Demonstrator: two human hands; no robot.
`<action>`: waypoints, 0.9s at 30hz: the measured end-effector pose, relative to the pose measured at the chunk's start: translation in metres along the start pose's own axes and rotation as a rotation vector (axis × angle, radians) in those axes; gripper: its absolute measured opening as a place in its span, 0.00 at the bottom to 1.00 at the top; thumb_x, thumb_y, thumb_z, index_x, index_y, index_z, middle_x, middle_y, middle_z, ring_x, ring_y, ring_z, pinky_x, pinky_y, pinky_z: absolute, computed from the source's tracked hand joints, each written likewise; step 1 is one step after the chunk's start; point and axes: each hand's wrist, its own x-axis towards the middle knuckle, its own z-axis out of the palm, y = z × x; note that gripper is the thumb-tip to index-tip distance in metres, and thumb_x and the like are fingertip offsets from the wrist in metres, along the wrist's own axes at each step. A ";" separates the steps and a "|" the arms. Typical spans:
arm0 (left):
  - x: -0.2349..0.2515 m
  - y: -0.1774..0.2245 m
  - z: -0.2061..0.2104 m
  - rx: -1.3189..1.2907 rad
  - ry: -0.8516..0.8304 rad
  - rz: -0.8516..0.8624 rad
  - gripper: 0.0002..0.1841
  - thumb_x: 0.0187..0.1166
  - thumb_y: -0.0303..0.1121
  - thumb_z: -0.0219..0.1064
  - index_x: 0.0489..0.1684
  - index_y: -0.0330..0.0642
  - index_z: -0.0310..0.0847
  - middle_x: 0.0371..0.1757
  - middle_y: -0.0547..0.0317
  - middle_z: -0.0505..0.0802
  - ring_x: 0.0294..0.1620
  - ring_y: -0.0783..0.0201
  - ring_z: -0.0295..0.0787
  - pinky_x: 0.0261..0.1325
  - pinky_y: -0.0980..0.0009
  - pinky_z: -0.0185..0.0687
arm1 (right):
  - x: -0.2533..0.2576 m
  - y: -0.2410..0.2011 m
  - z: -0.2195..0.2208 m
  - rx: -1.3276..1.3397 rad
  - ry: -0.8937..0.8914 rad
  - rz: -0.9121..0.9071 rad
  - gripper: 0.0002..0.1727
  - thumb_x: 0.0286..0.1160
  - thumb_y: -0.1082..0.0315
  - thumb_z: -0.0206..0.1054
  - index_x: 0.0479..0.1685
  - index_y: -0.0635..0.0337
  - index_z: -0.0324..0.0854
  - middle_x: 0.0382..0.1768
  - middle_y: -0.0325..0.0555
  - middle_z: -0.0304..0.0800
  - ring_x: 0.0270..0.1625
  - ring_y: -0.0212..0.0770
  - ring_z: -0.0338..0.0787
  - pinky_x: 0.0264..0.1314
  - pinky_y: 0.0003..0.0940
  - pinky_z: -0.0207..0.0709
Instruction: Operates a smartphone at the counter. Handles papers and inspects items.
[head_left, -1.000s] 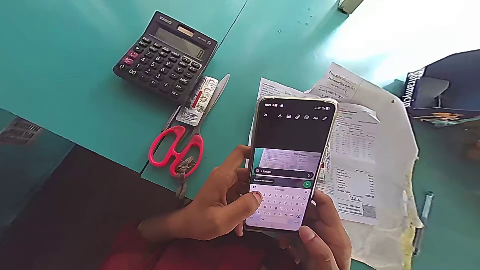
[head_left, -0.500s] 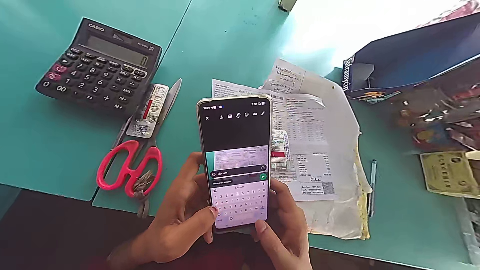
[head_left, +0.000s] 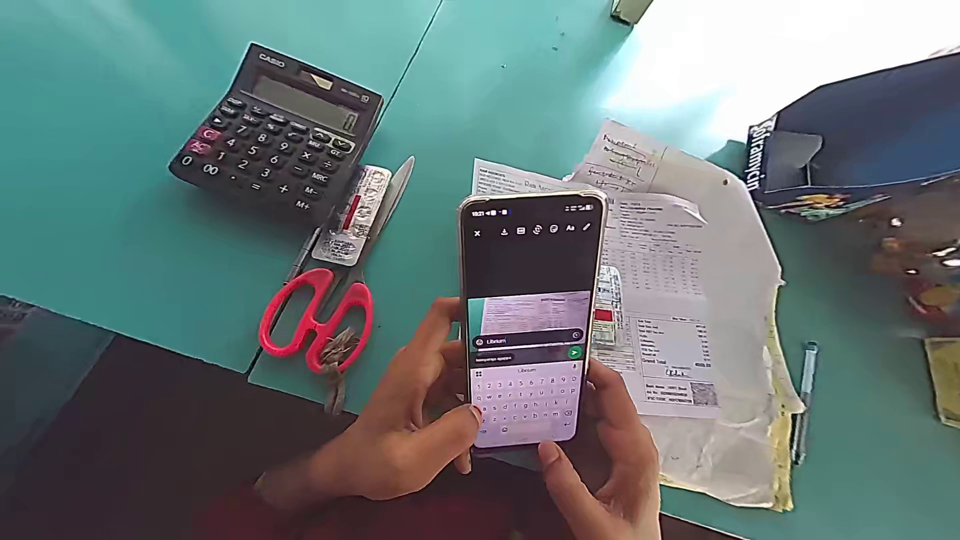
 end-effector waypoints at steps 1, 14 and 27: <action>0.000 0.000 0.000 0.000 -0.004 0.000 0.30 0.77 0.23 0.56 0.79 0.50 0.54 0.60 0.69 0.88 0.42 0.83 0.89 0.29 0.88 0.84 | 0.000 0.000 0.000 0.002 0.005 0.002 0.36 0.68 0.67 0.66 0.75 0.76 0.58 0.63 0.39 0.88 0.61 0.18 0.87 0.59 0.16 0.84; 0.001 -0.002 -0.002 0.030 -0.062 0.022 0.33 0.75 0.22 0.56 0.83 0.43 0.48 0.64 0.65 0.87 0.48 0.81 0.89 0.33 0.86 0.85 | 0.003 0.001 0.001 -0.027 0.057 0.002 0.31 0.71 0.59 0.68 0.69 0.66 0.65 0.59 0.29 0.89 0.59 0.16 0.88 0.58 0.15 0.85; 0.003 -0.002 -0.001 0.163 -0.171 0.052 0.37 0.72 0.24 0.59 0.83 0.29 0.44 0.62 0.54 0.85 0.52 0.78 0.89 0.43 0.82 0.87 | 0.009 0.001 0.010 -0.194 0.187 -0.008 0.33 0.71 0.51 0.71 0.64 0.68 0.66 0.50 0.27 0.92 0.52 0.12 0.89 0.52 0.12 0.86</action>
